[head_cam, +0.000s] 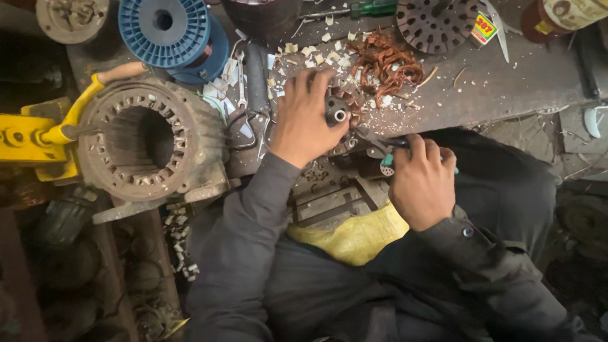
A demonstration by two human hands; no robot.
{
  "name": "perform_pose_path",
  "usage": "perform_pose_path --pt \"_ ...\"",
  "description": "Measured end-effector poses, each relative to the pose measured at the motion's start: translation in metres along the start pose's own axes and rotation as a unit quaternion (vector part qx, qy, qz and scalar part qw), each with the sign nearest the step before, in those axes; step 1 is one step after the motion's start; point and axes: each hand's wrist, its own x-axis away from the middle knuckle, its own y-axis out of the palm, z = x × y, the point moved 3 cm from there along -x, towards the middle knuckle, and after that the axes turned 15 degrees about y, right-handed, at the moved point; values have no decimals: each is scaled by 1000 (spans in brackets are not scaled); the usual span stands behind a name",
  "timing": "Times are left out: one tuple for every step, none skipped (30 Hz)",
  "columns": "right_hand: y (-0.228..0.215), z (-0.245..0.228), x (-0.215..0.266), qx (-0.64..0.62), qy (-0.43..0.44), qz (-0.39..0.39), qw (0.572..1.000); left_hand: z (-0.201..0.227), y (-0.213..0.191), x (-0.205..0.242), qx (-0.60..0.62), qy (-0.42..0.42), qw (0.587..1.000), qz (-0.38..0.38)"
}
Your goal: The person uses pliers to strip copper wire from a motor stator, pulling the wire out of the slots and placing it on the workbench. The person continues to remove wire from multiple slots throughout the clip.
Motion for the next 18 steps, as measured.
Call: perform_pose_path --pt "0 0 0 14 3 7 1000 -2 -1 0 14 1 1000 -3" --pt "0 -1 1 21 4 15 1000 -4 -1 0 27 2 1000 -6" --pt "1 0 1 29 5 23 999 -7 -1 0 41 2 999 -8" --pt "2 0 2 36 6 31 999 -10 -2 0 61 31 998 -2" --pt "3 -1 1 52 0 37 998 -14 -2 1 82 60 995 3" --pt "5 0 1 68 -5 44 997 -18 -2 1 102 89 991 9" --pt "8 0 0 83 -10 49 995 -24 1 3 124 91 988 0" --pt "11 1 -1 65 -15 41 997 -31 4 4 146 92 985 -8" --pt "14 3 -3 46 -19 33 998 -37 8 5 169 93 981 -17" --pt "17 5 -4 28 -24 25 999 -42 11 6 189 93 977 5" --pt "19 7 -8 7 -25 0 1000 -47 14 6 208 93 973 28" --pt "22 8 -11 -14 -26 -24 999 -51 17 6 227 93 968 51" --pt "25 7 -12 -35 -26 -48 998 -56 21 5 311 62 946 69" --pt "27 5 -13 -44 -39 -50 997 -60 25 5 392 30 915 86" --pt "29 2 -11 -51 -50 -52 996 -61 31 5 471 -1 876 100" --pt "31 -2 -9 -59 -61 -54 995 -62 36 5 486 -51 866 102" --pt "32 -6 -7 -48 -59 -22 997 -62 40 5 500 -99 854 105" --pt "32 -11 -6 -38 -58 10 998 -61 43 5 512 -148 839 106"
